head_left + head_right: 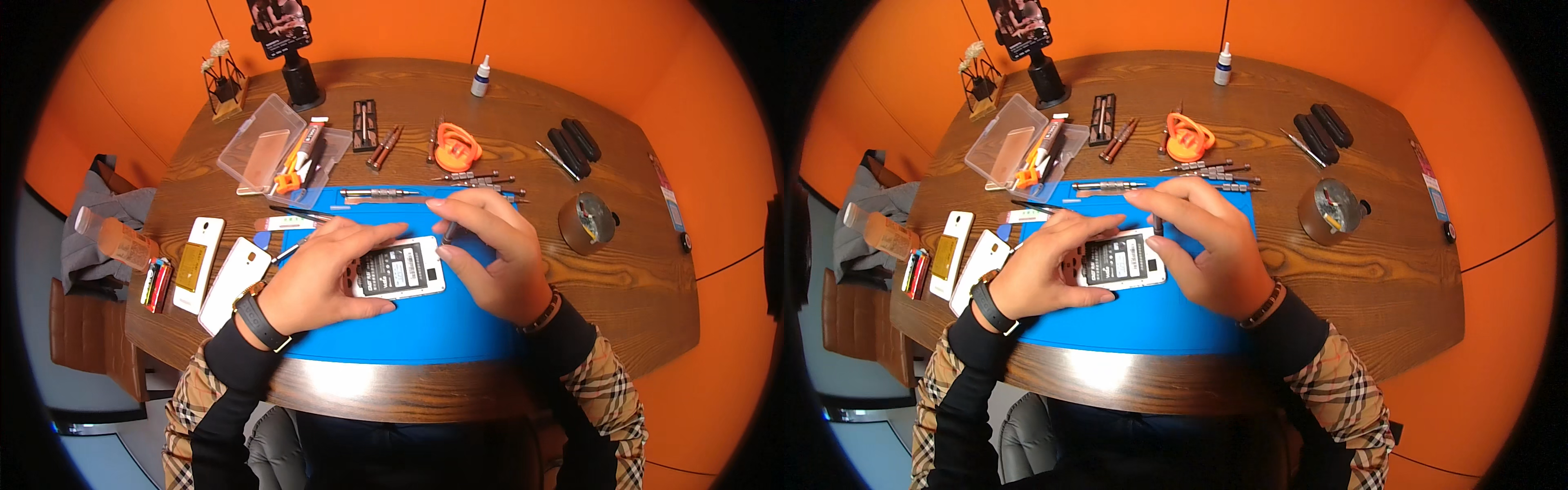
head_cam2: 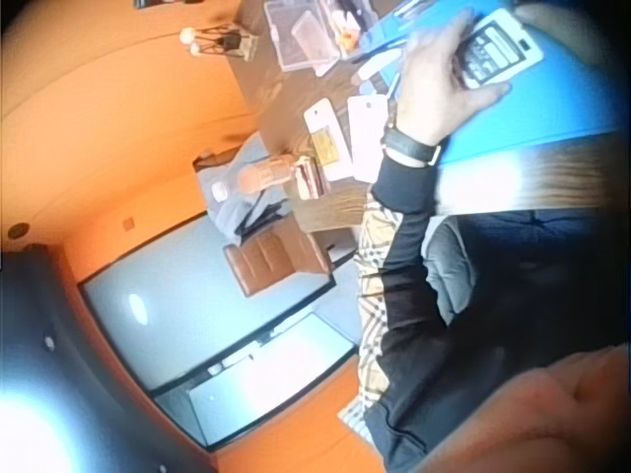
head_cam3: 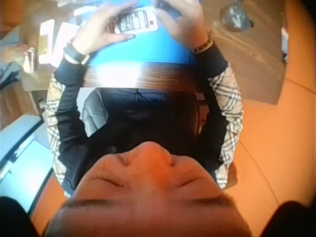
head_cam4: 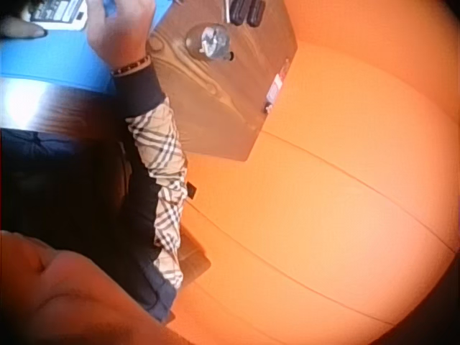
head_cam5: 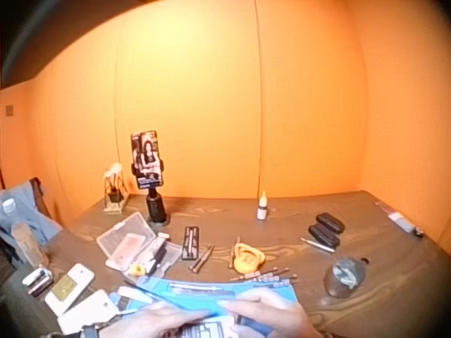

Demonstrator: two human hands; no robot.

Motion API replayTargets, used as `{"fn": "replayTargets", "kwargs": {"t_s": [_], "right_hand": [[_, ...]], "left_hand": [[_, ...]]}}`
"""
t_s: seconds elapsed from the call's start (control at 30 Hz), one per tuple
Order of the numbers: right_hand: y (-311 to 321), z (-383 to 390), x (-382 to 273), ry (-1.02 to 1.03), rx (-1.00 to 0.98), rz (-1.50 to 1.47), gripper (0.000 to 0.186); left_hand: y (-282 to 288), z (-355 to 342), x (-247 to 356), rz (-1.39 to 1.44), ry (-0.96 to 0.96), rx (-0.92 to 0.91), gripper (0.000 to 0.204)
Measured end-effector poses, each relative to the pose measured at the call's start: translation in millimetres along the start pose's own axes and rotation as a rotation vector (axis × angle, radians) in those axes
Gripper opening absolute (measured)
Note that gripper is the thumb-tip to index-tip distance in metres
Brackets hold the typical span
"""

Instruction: The person uses a screwdriver to remove screws from the back of a white smartphone placed on a blue mat. They then use a metal prying tool to separate the back cover from the phone body. The person continues to unscrew internal components and manipulate the phone's internals.

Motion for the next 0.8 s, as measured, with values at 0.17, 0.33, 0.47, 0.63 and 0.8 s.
{"fn": "replayTargets", "kwargs": {"t_s": [0.17,0.33,0.47,0.63,0.8], "right_hand": [[2,-1,4,-0.010,0.024,0.014,0.052],[-1,-1,3,-0.008,0.024,0.023,0.052],[1,-1,3,-0.029,0.007,0.011,0.051],[1,-2,2,0.022,-0.078,0.067,0.055],[0,-2,4,-0.024,-0.059,0.024,0.056]], "left_hand": [[-7,0,12,-0.227,-0.173,-0.008,0.069],[-16,2,17,-0.358,-0.180,0.001,0.061],[-20,3,18,-0.409,-0.195,0.011,0.065],[-21,3,18,-0.427,-0.200,0.017,0.068],[-22,3,17,-0.438,-0.196,0.001,0.078]]}}
Point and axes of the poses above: each hand's wrist, its own z-axis away from the middle knuckle, its own y-axis out of the back of the hand, x = y × z, the point moved 6 cm from there along -z, towards the middle knuckle, and after that the axes turned 6 degrees about x, right-handed, at the moved point
